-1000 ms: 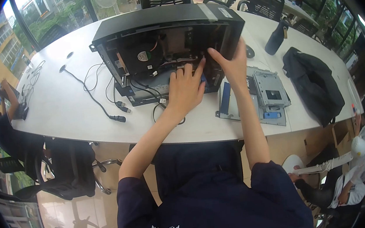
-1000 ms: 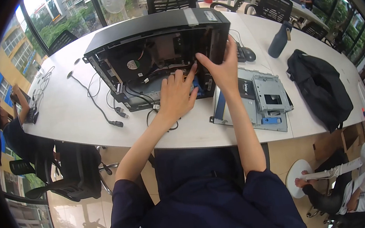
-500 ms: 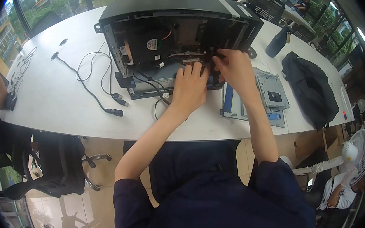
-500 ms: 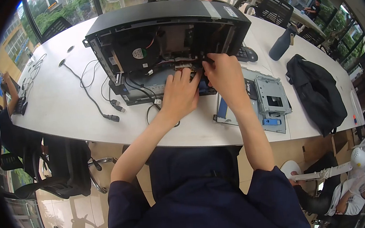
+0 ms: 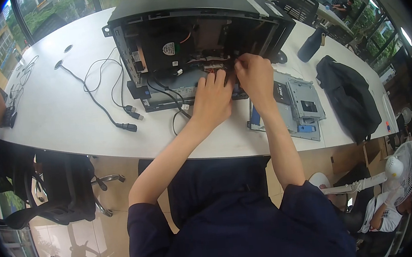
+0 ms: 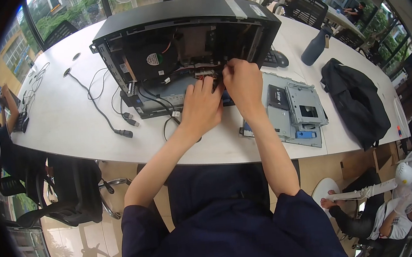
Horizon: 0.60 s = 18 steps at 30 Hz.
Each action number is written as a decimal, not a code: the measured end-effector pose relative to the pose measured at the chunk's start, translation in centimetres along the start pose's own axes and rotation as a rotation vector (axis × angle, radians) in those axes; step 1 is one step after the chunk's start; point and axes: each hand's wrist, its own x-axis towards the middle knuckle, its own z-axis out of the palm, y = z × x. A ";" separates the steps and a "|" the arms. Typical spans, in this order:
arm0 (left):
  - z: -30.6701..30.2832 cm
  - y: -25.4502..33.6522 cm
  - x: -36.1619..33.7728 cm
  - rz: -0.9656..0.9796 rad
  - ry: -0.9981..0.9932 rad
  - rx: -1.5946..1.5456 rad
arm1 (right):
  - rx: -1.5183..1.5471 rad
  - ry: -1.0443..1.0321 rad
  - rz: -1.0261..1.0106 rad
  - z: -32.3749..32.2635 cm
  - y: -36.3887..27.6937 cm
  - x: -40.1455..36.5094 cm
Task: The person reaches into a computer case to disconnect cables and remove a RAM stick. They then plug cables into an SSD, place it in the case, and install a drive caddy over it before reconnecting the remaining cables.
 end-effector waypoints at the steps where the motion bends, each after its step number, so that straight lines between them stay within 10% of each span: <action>1: 0.0 0.0 0.0 0.007 0.003 -0.003 | 0.001 0.000 0.001 0.0 0.0 0.0; 18: 0.3 -0.2 0.0 0.003 0.016 -0.040 | 0.020 0.023 0.014 0.3 0.1 0.1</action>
